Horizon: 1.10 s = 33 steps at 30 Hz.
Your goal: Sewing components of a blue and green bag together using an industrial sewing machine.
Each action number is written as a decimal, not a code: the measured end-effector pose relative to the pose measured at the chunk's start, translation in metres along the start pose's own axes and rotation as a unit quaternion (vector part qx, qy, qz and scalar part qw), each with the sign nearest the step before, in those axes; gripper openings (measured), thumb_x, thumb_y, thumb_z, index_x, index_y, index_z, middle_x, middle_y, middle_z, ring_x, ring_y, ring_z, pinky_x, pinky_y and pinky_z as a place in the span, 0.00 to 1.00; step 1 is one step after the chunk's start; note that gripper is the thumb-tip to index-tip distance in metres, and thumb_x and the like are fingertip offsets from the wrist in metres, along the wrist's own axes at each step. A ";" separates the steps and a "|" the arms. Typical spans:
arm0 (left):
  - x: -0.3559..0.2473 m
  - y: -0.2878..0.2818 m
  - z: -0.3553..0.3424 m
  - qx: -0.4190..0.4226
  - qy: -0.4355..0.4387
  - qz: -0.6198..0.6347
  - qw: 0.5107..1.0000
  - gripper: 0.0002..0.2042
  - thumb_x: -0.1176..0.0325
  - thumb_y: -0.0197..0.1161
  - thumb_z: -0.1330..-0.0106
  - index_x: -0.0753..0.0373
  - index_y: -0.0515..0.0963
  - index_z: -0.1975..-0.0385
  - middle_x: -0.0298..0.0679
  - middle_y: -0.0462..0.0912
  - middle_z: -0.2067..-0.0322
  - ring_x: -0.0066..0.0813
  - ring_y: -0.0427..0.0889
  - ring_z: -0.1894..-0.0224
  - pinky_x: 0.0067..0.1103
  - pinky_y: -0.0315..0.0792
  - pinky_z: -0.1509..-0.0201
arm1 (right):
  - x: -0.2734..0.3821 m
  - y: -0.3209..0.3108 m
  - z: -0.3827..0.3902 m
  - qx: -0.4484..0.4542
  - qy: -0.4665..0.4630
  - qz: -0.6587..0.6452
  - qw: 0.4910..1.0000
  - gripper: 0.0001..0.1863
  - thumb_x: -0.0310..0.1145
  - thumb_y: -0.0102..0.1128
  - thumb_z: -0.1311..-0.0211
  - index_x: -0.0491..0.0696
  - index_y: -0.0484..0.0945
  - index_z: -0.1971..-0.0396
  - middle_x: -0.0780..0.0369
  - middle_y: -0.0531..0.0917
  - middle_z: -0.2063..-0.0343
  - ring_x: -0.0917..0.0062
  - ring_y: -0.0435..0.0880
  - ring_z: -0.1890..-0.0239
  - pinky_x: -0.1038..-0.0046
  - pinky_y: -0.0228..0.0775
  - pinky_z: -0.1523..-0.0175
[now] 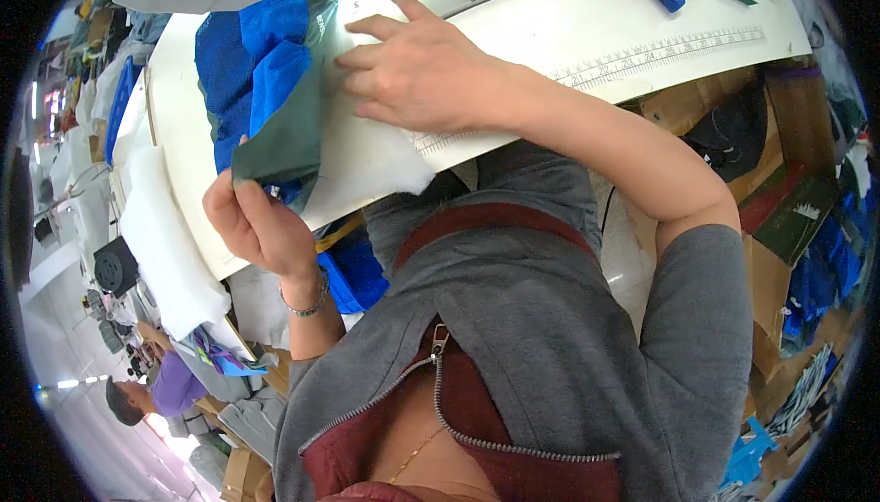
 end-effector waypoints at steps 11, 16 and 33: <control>-0.027 0.076 0.044 0.288 0.210 -0.147 0.923 0.05 0.78 0.60 0.41 0.61 0.74 0.69 0.38 0.85 0.57 0.31 0.86 0.56 0.38 0.48 0.28 | -0.016 -0.007 0.028 0.008 0.092 0.081 0.992 0.16 0.47 0.65 0.47 0.54 0.82 0.61 0.64 0.80 0.50 0.70 0.73 0.40 0.52 0.55 0.35; -0.025 0.078 0.039 0.292 0.172 -0.149 0.929 0.08 0.78 0.63 0.43 0.62 0.78 0.64 0.37 0.86 0.63 0.29 0.85 0.60 0.35 0.47 0.28 | 0.015 -0.052 0.071 -0.073 0.117 0.015 0.990 0.13 0.41 0.69 0.52 0.56 0.83 0.65 0.67 0.80 0.63 0.74 0.78 0.59 0.63 0.62 0.44; -0.041 0.080 0.051 0.309 0.252 -0.161 0.903 0.12 0.77 0.67 0.55 0.64 0.82 0.67 0.38 0.83 0.59 0.35 0.82 0.52 0.35 0.67 0.39 | 0.054 -0.033 0.092 -0.100 0.129 0.071 0.984 0.13 0.37 0.73 0.58 0.58 0.85 0.68 0.72 0.69 0.77 0.79 0.71 0.71 0.64 0.61 0.45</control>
Point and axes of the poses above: each hand's wrist, its own z-axis away from the middle knuckle, its own y-axis out of the palm, x = y × z, the point moved 10 cm from there along -z, towards the middle knuckle
